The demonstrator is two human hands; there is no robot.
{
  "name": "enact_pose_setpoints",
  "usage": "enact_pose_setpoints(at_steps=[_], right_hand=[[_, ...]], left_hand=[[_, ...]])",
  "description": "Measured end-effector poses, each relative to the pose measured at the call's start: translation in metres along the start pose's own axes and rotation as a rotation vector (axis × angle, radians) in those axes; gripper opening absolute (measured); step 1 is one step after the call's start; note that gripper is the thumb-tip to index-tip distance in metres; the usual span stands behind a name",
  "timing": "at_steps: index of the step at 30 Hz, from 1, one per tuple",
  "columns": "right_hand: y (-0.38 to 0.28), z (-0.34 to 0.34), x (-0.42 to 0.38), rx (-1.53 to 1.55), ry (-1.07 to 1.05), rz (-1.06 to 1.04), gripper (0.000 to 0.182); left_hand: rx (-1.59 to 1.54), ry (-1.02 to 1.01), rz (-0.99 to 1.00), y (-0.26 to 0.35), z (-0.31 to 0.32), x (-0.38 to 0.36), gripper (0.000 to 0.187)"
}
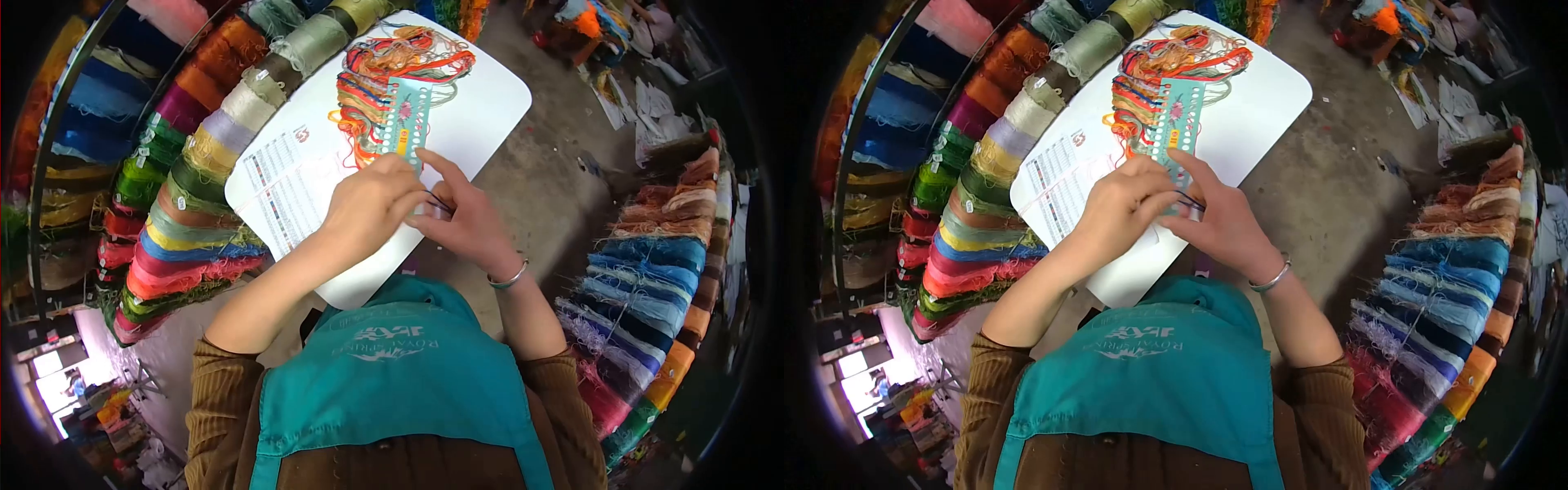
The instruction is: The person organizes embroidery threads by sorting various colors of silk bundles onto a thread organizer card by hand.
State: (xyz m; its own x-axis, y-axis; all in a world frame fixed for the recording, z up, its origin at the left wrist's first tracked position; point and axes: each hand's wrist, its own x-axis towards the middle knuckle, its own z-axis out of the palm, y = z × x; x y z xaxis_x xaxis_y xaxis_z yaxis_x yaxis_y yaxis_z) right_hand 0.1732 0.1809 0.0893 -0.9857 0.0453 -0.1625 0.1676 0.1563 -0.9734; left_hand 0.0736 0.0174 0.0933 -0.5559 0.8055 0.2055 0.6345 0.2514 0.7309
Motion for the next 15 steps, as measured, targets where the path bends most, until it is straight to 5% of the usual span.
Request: enact_pose_setpoints(at_steps=[4,6,8,12,15], right_hand=[[0.028,0.024,-0.001,-0.188,0.172,-0.131,0.039],[0.039,0.038,0.003,-0.214,0.192,-0.137,0.026],[0.054,0.052,0.010,-0.130,0.303,-0.335,0.011],[0.070,0.053,0.041,-0.082,0.373,-0.157,0.009],[0.080,0.054,0.064,-0.057,0.324,-0.232,0.009]], left_hand=[[-0.207,-0.012,-0.247,-0.035,0.002,-0.028,0.013],[-0.579,-0.076,-0.568,-0.044,0.007,-0.042,0.019],[-0.624,-0.056,-0.665,-0.048,0.008,-0.055,0.022],[-0.740,0.145,-0.791,-0.055,0.014,-0.068,0.032],[-0.750,0.154,-0.823,-0.059,0.015,-0.064,0.037]])
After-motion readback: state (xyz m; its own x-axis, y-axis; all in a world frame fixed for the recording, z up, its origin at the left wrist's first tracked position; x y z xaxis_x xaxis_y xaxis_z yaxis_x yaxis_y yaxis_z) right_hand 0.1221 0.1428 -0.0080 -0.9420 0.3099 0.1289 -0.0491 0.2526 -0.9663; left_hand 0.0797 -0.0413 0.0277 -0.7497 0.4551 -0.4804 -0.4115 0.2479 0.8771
